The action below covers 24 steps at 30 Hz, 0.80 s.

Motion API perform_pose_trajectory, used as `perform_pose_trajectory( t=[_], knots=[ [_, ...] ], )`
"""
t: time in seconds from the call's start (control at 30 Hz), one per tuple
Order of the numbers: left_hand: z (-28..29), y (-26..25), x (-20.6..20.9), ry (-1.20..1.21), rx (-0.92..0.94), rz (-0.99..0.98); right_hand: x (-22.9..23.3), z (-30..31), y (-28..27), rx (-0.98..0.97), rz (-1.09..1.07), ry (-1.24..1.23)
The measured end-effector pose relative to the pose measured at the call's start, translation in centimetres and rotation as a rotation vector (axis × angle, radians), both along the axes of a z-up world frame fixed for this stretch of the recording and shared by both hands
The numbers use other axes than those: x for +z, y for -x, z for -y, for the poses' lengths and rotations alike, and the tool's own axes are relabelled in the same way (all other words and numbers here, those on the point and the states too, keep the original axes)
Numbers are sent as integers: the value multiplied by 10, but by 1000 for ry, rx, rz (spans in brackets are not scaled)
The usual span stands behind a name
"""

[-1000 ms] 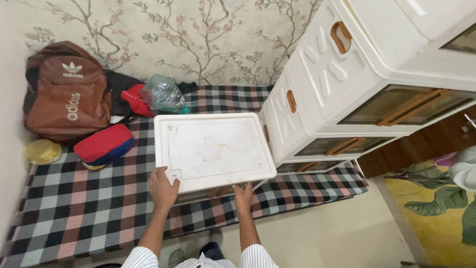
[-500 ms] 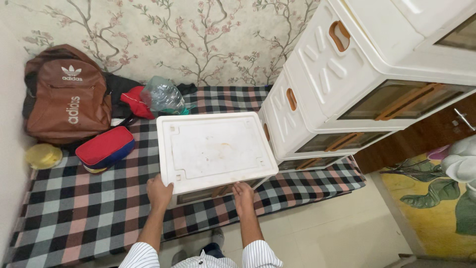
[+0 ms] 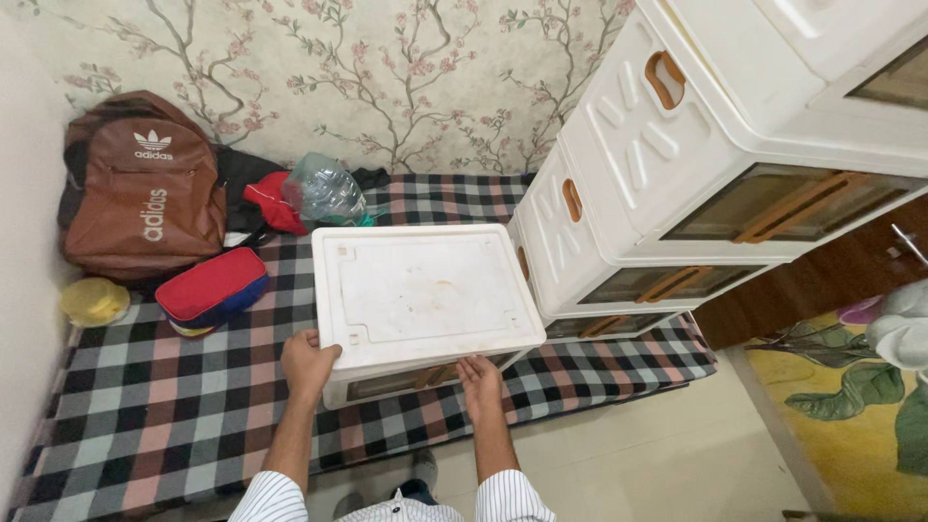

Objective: The person unfolds a collapsed white plastic storage box, inserts a mesh screen, attaches a frame, and closes the lid. They then stack the assembled box on top of three similar boxes already arranged on a checkered bench.

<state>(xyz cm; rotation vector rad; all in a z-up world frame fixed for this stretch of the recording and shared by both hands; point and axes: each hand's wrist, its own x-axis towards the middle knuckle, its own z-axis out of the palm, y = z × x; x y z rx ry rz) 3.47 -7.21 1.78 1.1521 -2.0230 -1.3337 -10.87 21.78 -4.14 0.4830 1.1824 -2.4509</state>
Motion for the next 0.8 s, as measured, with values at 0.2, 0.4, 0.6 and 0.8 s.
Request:
perform_pose_trajectory(
  t=[0.2, 0.4, 0.6, 0.8],
  knots=[
    [-12, 7, 6, -270, 89, -121, 3, -6, 6, -30, -60, 40],
    [-16, 18, -13, -488, 96, -290, 5, -8, 12, -150, 2, 181],
    [-8, 11, -33, -686, 94, -471, 14, -28, 44, -296, -12, 216],
    [-5, 10, -39, -778, 67, -614, 15, -43, 63, -330, -62, 316]
  ],
)
